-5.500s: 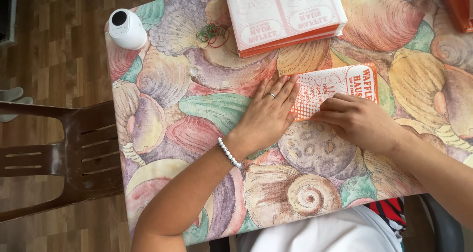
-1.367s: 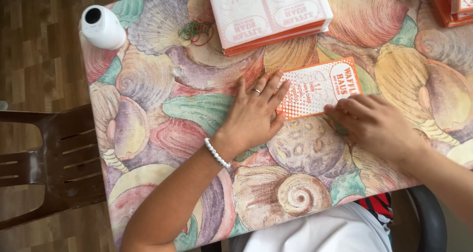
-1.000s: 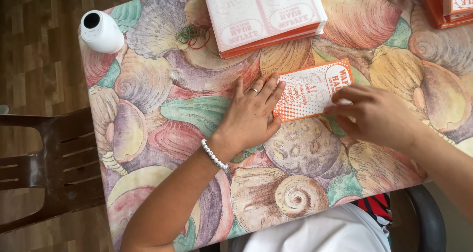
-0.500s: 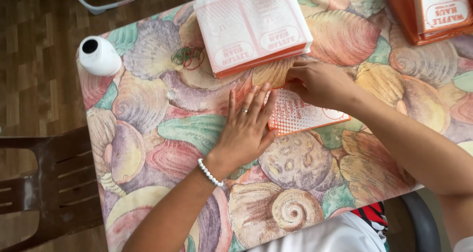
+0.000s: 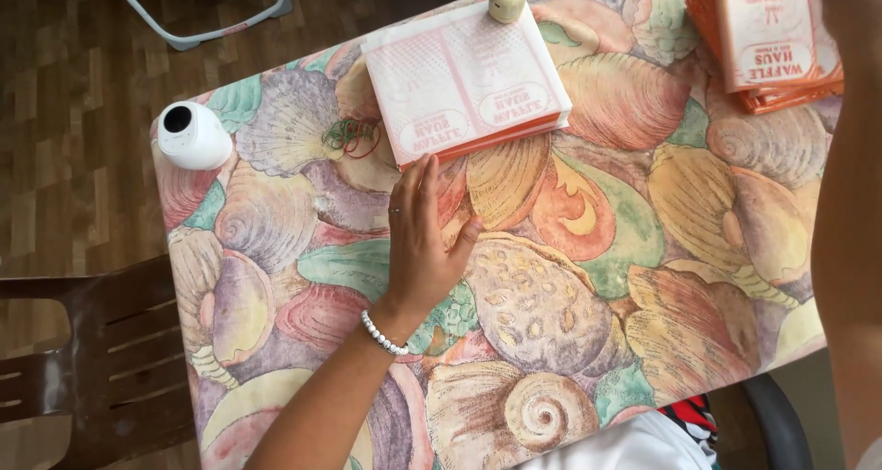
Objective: Folding flat paper bag templates into finished bags and stacking them on a table.
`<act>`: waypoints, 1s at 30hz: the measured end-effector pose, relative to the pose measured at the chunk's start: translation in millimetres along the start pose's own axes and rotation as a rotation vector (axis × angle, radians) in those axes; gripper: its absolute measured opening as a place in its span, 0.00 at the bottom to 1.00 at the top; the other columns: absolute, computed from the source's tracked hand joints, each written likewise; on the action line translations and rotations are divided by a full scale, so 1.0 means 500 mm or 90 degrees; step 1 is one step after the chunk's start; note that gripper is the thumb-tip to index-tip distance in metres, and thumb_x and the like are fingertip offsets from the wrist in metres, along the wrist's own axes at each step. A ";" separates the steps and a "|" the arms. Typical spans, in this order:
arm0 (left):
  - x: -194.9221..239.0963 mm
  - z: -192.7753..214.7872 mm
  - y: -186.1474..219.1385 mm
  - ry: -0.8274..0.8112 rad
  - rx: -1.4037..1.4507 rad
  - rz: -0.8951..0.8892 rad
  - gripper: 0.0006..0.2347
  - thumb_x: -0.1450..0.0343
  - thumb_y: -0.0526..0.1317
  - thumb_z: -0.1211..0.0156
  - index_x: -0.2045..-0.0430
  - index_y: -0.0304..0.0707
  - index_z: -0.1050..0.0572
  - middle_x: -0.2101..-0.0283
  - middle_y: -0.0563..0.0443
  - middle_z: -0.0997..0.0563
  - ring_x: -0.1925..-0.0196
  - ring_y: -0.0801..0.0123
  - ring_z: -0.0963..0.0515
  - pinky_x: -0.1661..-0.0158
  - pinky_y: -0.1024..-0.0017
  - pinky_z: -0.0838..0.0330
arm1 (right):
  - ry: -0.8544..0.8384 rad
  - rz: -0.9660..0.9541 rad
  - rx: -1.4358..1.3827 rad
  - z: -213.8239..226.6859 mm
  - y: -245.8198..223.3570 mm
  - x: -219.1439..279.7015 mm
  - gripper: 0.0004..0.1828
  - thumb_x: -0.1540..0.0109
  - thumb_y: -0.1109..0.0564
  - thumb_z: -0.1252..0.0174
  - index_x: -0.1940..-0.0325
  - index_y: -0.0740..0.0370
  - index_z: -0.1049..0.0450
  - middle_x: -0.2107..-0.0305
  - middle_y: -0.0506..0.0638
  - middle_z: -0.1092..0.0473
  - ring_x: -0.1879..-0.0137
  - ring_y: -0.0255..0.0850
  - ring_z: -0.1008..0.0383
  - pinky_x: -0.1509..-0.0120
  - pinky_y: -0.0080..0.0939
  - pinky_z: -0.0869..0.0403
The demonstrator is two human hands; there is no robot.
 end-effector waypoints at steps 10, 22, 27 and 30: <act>-0.120 0.051 -0.113 -0.071 -0.118 -0.009 0.22 0.32 0.46 0.29 0.46 0.38 0.23 0.33 0.38 0.33 0.30 0.50 0.34 0.34 0.48 0.37 | -0.090 0.068 0.317 -0.081 -0.165 0.024 0.36 0.29 0.36 0.17 0.61 0.61 0.35 0.72 0.49 0.39 0.66 0.42 0.40 0.68 0.46 0.42; -0.140 0.046 -0.167 0.010 -0.006 -0.060 0.06 0.28 0.38 0.34 0.61 0.39 0.15 0.51 0.46 0.15 0.45 0.57 0.19 0.46 0.60 0.24 | -0.241 0.479 -0.078 -0.244 -0.837 0.184 0.20 0.37 0.52 0.30 0.43 0.62 0.18 0.44 0.59 0.25 0.39 0.52 0.26 0.32 0.57 0.28; -0.135 -0.002 -0.234 0.106 0.032 -0.034 0.03 0.30 0.44 0.32 0.69 0.53 0.15 0.55 0.58 0.15 0.47 0.60 0.18 0.48 0.65 0.24 | -0.258 0.503 -0.008 -0.362 -0.856 0.231 0.06 0.35 0.52 0.37 0.57 0.53 0.18 0.57 0.44 0.23 0.48 0.44 0.23 0.53 0.47 0.21; -0.128 -0.004 -0.232 0.133 0.042 -0.027 0.02 0.30 0.43 0.31 0.69 0.53 0.16 0.54 0.59 0.16 0.46 0.61 0.19 0.49 0.64 0.24 | -0.303 0.455 -0.048 -0.361 -0.856 0.231 0.05 0.34 0.56 0.36 0.59 0.59 0.17 0.62 0.49 0.22 0.54 0.44 0.21 0.53 0.44 0.21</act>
Point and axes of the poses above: each hand's wrist, its own x-axis away from the middle knuckle, its own z-axis out of the back of the hand, y = z × x, the point moved 5 cm from there along -x, towards the middle knuckle
